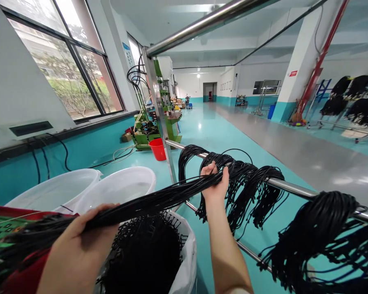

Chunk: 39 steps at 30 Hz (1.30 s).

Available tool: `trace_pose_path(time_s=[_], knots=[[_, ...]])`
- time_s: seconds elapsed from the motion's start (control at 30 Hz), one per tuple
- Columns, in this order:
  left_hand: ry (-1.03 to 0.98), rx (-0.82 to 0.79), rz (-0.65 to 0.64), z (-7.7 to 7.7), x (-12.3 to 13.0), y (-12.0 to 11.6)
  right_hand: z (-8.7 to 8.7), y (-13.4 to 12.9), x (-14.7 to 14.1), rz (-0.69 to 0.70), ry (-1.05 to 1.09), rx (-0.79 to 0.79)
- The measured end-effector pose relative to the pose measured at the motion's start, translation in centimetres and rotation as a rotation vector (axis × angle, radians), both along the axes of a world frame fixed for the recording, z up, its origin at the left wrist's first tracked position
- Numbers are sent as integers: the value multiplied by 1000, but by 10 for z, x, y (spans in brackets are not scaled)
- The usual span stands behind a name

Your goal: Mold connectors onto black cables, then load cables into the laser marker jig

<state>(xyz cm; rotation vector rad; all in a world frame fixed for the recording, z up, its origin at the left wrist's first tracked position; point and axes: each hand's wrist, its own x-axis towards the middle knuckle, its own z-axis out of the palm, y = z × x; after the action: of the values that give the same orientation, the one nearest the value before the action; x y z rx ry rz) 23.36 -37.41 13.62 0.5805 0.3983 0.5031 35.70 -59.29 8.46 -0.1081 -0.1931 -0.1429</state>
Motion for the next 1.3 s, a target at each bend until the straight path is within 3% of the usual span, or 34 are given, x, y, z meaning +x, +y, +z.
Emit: trace_pose_path(time_s=[0.1, 0.23, 0.37, 0.5, 0.57, 0.7, 0.83, 1.07, 1.3], knots=[[165, -178, -109, -34, 9, -7, 21, -27, 16, 128, -83, 24], [266, -360, -332, -60, 12, -42, 34, -58, 41, 86, -232, -119], [277, -405, -415, -88, 27, -70, 14, -83, 59, 19, -98, -270], [325, -411, -480, -131, 41, -76, -17, -94, 60, 23, -18, -322], [381, -395, -583, -153, 39, -75, -28, -95, 57, 37, 19, -353], [518, -345, -933, -189, 16, -77, -41, -101, 48, 102, 135, -451], [579, -240, -1115, -210, -10, -82, -42, -114, 36, 159, 228, -517], [607, -108, -1247, -228, -39, -80, -39, -124, 34, 117, 339, -764], [810, -24, -1287, -285, -80, -43, -51, -118, 36, -12, 368, -867]])
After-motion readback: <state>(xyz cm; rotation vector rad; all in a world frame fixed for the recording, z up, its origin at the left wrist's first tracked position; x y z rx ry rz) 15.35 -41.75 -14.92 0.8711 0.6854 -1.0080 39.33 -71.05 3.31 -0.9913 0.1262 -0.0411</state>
